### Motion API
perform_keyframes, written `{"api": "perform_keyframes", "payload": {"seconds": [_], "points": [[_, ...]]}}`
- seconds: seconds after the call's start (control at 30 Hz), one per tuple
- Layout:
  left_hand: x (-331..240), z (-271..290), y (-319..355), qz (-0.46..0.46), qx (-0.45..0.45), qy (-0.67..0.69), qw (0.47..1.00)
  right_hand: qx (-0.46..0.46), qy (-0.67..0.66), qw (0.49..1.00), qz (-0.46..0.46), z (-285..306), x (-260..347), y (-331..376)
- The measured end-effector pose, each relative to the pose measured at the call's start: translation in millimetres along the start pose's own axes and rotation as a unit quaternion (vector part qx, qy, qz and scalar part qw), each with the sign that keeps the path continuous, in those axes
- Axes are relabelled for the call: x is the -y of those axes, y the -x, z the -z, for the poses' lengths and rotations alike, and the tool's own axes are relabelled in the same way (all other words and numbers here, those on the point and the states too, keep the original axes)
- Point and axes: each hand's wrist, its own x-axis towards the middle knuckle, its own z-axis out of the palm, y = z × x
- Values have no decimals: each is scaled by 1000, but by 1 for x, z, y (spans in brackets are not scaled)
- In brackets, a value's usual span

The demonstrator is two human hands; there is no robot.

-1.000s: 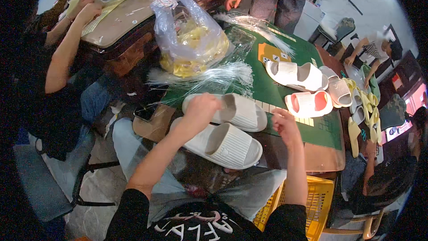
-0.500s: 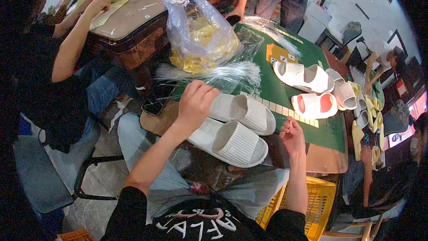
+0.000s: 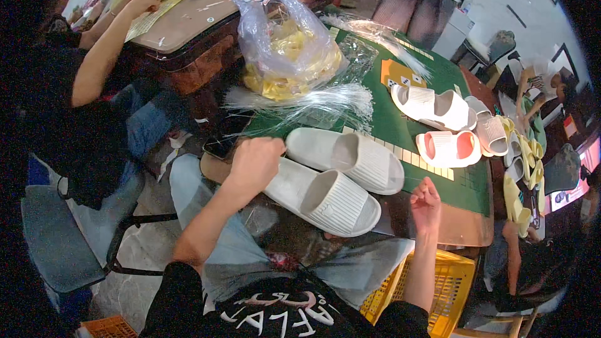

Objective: The person pairs slippers together by threading and fastening plastic ties through them by hand.

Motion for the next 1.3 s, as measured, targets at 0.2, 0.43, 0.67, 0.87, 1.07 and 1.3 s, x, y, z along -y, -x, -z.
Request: {"api": "perform_keyframes", "payload": {"seconds": [0.2, 0.43, 0.67, 0.87, 1.07, 1.3], "points": [[1, 8, 6, 170, 89, 452, 871, -78, 226, 970, -48, -14, -11, 20], [7, -41, 19, 231, 140, 702, 659, 57, 511, 855, -72, -64, -36, 43], [-23, -77, 25, 154, 171, 622, 748, 80, 703, 704, 63, -71, -55, 53], [-53, -104, 20, 93, 162, 430, 883, 79, 743, 656, 112, -72, -69, 55], [-58, -91, 8, 81, 286, 476, 828, 82, 738, 653, 148, -68, -82, 51], [-57, -84, 6, 58, 297, 524, 796, 85, 699, 695, 141, -70, -74, 46]]}}
